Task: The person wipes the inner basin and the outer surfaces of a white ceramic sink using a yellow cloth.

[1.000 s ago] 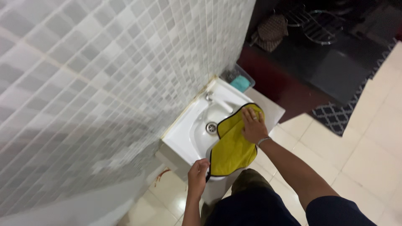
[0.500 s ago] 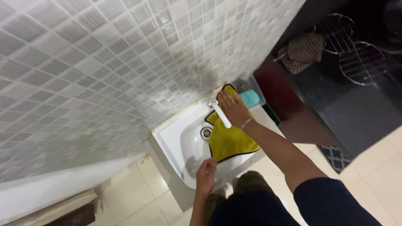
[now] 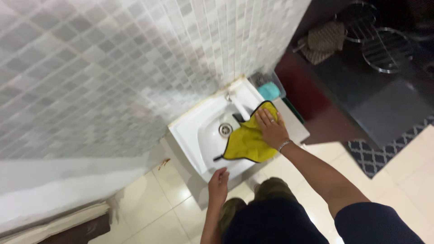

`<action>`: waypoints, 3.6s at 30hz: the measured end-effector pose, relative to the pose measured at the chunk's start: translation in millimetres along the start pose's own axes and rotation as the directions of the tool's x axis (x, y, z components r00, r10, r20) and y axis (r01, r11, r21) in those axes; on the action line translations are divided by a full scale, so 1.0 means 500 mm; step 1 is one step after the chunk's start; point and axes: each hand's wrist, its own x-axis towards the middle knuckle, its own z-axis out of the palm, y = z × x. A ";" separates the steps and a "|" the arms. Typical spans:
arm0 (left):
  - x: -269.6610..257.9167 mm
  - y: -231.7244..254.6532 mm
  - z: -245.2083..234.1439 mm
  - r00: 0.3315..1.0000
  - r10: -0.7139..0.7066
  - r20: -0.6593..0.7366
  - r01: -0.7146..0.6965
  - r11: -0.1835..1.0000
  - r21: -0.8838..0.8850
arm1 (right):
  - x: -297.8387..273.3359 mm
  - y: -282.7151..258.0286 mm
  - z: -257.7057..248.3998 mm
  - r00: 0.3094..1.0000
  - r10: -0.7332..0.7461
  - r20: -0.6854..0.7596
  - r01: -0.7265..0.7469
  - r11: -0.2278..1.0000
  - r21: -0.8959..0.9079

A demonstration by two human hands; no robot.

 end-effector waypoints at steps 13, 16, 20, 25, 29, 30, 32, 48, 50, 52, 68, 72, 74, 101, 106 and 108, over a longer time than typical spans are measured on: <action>-0.201 -0.093 -0.120 0.989 0.102 0.110 -0.114 0.988 0.104 | -0.128 -0.399 -0.028 0.969 -0.177 0.170 0.092 0.904 0.417; -0.229 -0.136 -0.161 0.994 0.094 0.054 -0.098 0.990 0.098 | -0.115 -0.487 -0.031 0.986 -0.087 -0.142 0.153 0.812 0.563; -0.205 -0.139 -0.202 0.994 0.110 -0.022 -0.106 0.986 0.132 | -0.101 -0.444 -0.075 0.974 -0.073 0.216 -0.077 0.788 0.611; -0.161 -0.080 -0.189 0.997 0.047 -0.059 -0.044 0.998 0.047 | -0.046 -0.296 -0.042 0.859 -0.078 0.506 -0.071 0.961 0.268; -0.101 -0.030 -0.157 0.992 0.097 -0.075 -0.094 0.995 0.043 | 0.024 -0.168 0.047 0.760 0.089 0.644 -0.280 0.939 0.200; -0.083 -0.023 -0.147 0.994 0.060 -0.086 -0.060 0.998 -0.001 | 0.044 -0.149 0.070 0.761 0.075 0.644 -0.263 0.943 0.202; -0.070 -0.028 -0.123 0.995 -0.006 -0.101 0.002 0.999 -0.046 | 0.065 -0.156 0.114 0.782 0.023 0.623 -0.174 0.968 0.182; 0.028 -0.026 -0.058 0.992 -0.025 -0.126 0.006 0.989 -0.146 | 0.144 -0.382 0.091 0.697 -0.541 0.471 0.333 0.826 0.456; 0.039 -0.014 -0.071 0.997 -0.049 -0.066 0.040 0.990 -0.135 | 0.120 -0.370 0.096 0.716 -0.576 0.395 0.284 0.757 0.589; 0.054 0.005 -0.088 0.999 -0.036 -0.025 0.032 0.991 -0.128 | 0.069 -0.372 0.092 0.748 -0.587 0.311 0.230 0.669 0.707; 0.056 0.036 -0.129 0.925 0.233 0.299 -0.246 0.969 0.004 | -0.163 -0.251 -0.067 0.932 0.327 0.158 -0.363 0.843 0.397; 0.058 0.047 -0.127 0.909 0.218 0.355 -0.219 0.975 -0.037 | -0.137 -0.176 -0.022 0.864 0.462 0.201 -0.504 0.787 0.356; 0.076 0.064 -0.117 0.916 0.221 0.335 -0.222 0.974 -0.035 | -0.107 -0.139 -0.013 0.869 0.449 0.207 -0.494 0.805 0.327; 0.061 0.081 0.059 0.997 -0.070 0.030 0.069 0.997 0.034 | 0.158 0.034 -0.022 0.979 -0.128 -0.157 0.138 0.989 0.054; 0.091 0.083 0.106 0.826 0.525 0.206 -0.562 0.739 0.370 | -0.004 0.030 -0.021 0.993 -0.076 -0.086 0.080 0.996 0.047; 0.091 0.064 0.122 0.790 0.535 0.299 -0.612 0.714 0.340 | -0.066 0.003 -0.028 0.993 0.031 0.110 -0.067 0.936 0.344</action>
